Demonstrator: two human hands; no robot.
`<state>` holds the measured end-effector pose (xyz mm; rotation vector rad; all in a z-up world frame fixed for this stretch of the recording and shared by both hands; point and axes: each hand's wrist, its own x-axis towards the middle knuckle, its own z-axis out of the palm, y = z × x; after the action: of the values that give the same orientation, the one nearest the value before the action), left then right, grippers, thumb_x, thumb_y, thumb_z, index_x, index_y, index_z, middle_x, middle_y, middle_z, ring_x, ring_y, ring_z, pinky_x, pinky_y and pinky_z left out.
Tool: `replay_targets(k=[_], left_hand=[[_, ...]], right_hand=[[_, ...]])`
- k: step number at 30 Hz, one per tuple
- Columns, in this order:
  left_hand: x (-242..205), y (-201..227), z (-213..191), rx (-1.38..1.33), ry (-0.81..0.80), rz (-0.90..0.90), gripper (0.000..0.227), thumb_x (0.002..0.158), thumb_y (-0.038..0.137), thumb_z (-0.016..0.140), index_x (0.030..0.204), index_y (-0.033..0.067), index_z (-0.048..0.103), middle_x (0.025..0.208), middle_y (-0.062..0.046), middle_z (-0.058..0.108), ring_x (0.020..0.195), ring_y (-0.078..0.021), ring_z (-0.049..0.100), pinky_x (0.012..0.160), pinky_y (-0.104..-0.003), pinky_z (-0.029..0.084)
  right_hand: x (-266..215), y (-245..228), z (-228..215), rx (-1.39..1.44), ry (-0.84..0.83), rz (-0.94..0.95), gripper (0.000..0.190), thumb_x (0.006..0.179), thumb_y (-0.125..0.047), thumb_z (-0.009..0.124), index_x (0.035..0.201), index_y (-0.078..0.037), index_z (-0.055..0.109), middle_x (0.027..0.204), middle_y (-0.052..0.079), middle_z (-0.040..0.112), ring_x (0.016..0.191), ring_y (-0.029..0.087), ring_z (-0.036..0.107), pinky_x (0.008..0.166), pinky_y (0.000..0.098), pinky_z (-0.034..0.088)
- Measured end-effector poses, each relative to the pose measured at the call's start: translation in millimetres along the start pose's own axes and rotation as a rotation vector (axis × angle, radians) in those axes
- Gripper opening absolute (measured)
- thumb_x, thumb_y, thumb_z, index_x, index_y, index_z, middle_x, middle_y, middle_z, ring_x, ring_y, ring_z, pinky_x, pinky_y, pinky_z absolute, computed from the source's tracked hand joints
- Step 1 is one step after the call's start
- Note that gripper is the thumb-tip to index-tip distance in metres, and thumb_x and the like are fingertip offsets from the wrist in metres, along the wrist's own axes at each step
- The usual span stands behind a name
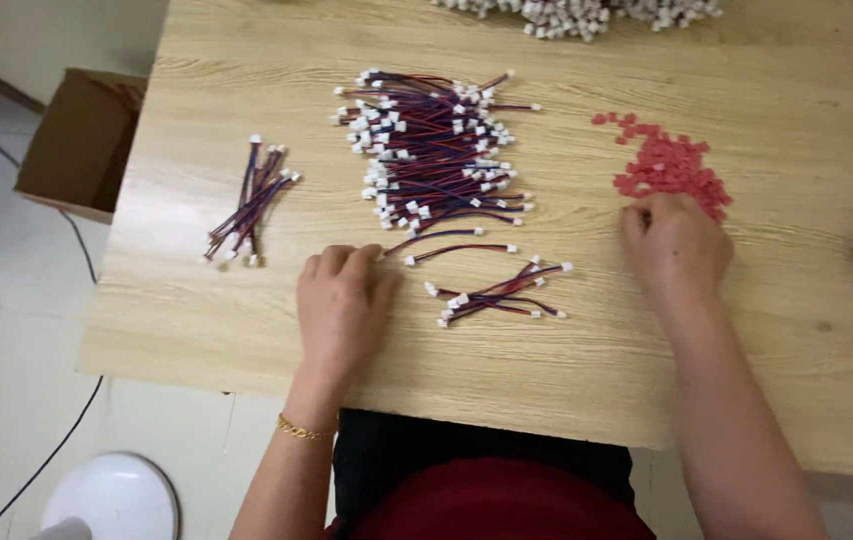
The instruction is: Attaching small red plastic clips to wire bundles on a factory worktable
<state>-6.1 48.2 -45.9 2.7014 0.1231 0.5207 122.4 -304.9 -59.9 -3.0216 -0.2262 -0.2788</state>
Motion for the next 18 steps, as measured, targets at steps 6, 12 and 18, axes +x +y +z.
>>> replay_targets(k=[6,12,18], left_hand=[[2,-1,12,-0.013,0.124,0.022,0.019,0.084,0.02,0.068,0.1,0.0111,0.073,0.091,-0.011,0.063,0.077,-0.0338,0.057,0.073,-0.046,0.045],[4,10,8,0.022,0.067,0.076,0.025,0.074,0.023,0.079,0.098,0.0231,0.072,0.086,0.001,0.058,0.084,-0.022,0.061,0.069,-0.035,0.049],[5,15,19,-0.032,0.1,0.097,0.008,0.078,0.02,0.076,0.084,0.0223,0.071,0.083,0.003,0.055,0.08,-0.018,0.058,0.07,-0.031,0.045]], right_hand=[[-5,-22,-30,0.533,0.013,0.145,0.012,0.098,-0.019,0.061,0.096,-0.007,0.064,0.089,0.007,0.068,0.078,0.022,0.061,0.072,0.0384,0.044],[-19,-54,-28,1.254,-0.062,0.044,0.014,0.089,0.002,0.071,0.099,0.001,0.061,0.082,0.013,0.065,0.076,0.015,0.064,0.069,0.0262,0.055],[-38,-109,-53,1.515,-0.264,0.072,0.015,0.09,-0.005,0.066,0.104,0.001,0.066,0.073,0.01,0.065,0.066,0.014,0.063,0.065,0.0269,0.056]])
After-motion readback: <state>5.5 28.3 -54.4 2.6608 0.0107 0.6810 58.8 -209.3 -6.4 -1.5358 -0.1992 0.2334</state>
